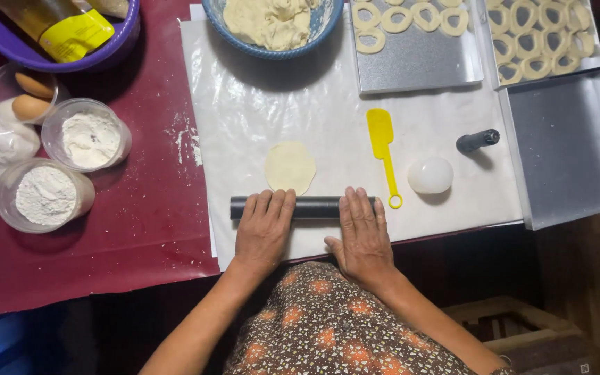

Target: The person is shaping dough into donuts using a rolling pin and circular cutters, then placing them on a tray.

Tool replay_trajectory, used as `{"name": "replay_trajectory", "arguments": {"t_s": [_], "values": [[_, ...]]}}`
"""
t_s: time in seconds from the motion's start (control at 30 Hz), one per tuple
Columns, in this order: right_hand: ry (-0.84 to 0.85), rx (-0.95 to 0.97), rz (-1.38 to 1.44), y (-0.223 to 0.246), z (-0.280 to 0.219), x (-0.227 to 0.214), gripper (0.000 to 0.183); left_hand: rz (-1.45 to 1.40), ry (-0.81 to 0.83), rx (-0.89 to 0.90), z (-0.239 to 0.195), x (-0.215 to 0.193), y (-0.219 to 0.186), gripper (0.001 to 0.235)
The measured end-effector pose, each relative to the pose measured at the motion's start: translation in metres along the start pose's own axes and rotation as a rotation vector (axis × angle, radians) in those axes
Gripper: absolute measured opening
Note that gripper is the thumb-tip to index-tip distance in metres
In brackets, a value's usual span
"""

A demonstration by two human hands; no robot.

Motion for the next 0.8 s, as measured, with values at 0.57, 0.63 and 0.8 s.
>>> {"name": "replay_trajectory", "arguments": {"t_s": [0.57, 0.63, 0.8], "values": [[-0.100, 0.524, -0.174, -0.130, 0.013, -0.073, 0.082, 0.015, -0.081, -0.683, -0.035, -0.031, 0.152, 0.066], [-0.044, 0.575, -0.148, -0.133, 0.015, -0.070, 0.083, 0.055, -0.100, -0.707, -0.031, -0.028, 0.164, 0.066], [0.011, 0.609, -0.160, -0.137, 0.027, -0.067, 0.080, 0.016, -0.109, -0.791, -0.009, -0.028, 0.172, 0.064]]}}
Point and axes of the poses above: each hand's wrist, its own z-axis towards the middle knuckle, its own x-axis out of the palm, y = z × x, the point moved 5 cm from there along z, towards the middle knuckle, and after that the axes turned 11 degrees about -y, right-handed, at the moved point
